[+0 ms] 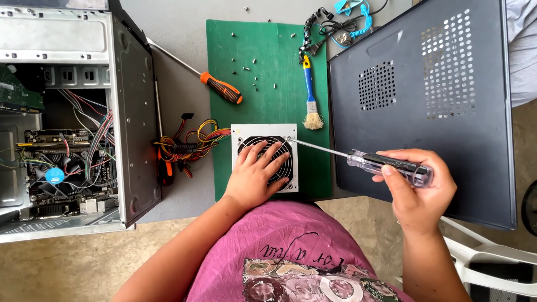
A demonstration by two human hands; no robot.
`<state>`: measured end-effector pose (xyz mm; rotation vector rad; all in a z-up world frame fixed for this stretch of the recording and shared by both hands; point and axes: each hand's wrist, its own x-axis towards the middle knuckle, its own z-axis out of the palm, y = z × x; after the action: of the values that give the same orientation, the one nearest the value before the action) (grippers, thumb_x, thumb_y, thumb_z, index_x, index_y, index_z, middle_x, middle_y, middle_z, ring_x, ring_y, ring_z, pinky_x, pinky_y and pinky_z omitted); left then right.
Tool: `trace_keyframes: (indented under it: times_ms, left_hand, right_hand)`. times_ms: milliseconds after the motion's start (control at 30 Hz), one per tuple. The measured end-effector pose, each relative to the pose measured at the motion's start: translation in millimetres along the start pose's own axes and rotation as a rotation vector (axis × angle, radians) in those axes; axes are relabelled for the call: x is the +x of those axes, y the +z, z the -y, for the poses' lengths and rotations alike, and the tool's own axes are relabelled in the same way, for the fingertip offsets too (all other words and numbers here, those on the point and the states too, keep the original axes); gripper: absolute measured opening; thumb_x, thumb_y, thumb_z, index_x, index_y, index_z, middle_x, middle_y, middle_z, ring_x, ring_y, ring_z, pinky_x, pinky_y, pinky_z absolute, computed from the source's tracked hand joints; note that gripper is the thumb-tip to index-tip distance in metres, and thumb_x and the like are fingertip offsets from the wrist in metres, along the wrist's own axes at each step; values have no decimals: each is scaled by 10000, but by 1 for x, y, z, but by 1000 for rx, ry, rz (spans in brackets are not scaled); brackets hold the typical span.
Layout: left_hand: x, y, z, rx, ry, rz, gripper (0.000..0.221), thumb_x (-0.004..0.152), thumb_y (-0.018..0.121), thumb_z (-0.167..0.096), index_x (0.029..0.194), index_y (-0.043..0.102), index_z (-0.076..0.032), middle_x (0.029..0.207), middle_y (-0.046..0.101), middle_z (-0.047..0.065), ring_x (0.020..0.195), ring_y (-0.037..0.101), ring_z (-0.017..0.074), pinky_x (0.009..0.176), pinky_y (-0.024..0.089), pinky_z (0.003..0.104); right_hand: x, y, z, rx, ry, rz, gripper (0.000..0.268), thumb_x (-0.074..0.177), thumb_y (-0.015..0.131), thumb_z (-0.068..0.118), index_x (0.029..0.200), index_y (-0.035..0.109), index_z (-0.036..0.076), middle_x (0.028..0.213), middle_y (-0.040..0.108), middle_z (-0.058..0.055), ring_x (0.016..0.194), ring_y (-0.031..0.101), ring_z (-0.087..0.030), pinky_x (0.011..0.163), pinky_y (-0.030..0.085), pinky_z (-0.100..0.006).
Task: Disassembling and reassembling a computer power supply unit by removing the fan grill and opening the casing with a screwdriver.
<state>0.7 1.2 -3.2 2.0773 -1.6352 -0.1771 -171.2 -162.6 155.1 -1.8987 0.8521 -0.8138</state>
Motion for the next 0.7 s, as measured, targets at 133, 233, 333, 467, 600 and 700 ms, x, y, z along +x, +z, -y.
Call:
trace_keyframes:
  times_ms: [133, 233, 333, 467, 600, 700]
  left_hand:
    - [0, -1, 0, 4, 1, 0, 476, 886, 489, -486, 1277, 529, -217, 1376, 459, 33, 1242, 409, 310, 1030, 290, 460]
    - [1, -3, -1, -3, -1, 3, 475, 886, 491, -482, 1278, 527, -215, 1376, 458, 33, 1242, 407, 310, 1030, 288, 460]
    - [1, -4, -2, -10, 0, -17, 465, 884, 503, -473, 1268, 537, -212, 1363, 473, 33, 1234, 417, 301, 1024, 294, 455]
    - [1, -6, -2, -19, -1, -22, 469, 885, 503, -471, 1272, 535, -207, 1357, 483, 36, 1239, 418, 301, 1027, 293, 453]
    - [1, -7, -2, -32, -3, -16, 469, 888, 501, -469, 1275, 533, -207, 1360, 481, 40, 1244, 417, 304, 1032, 289, 457]
    - [2, -10, -3, -37, 0, -12, 469, 882, 511, -464, 1270, 535, -201, 1356, 484, 43, 1240, 417, 299, 1025, 290, 453]
  right_hand:
    - [2, 2, 3, -15, -18, 24, 136, 846, 604, -6, 930, 509, -55, 918, 616, -226, 672, 629, -262, 584, 571, -281]
    - [8, 5, 12, -49, -49, 71, 137, 844, 611, -15, 936, 515, -47, 936, 624, -212, 680, 630, -230, 623, 551, -268]
    - [21, 10, 29, -156, -181, 164, 127, 832, 631, 16, 912, 544, -32, 924, 627, -187, 760, 626, -233, 725, 505, -292]
    - [37, 17, 43, -291, -382, 300, 116, 807, 640, 68, 860, 576, -13, 863, 628, -138, 803, 620, -246, 748, 483, -325]
    - [49, 28, 56, -262, -444, 401, 147, 794, 629, 110, 815, 562, -19, 820, 621, -146, 753, 612, -251, 707, 484, -330]
    - [57, 35, 62, -255, -471, 491, 123, 766, 642, 53, 842, 561, 0, 836, 620, -122, 754, 606, -236, 719, 476, -324]
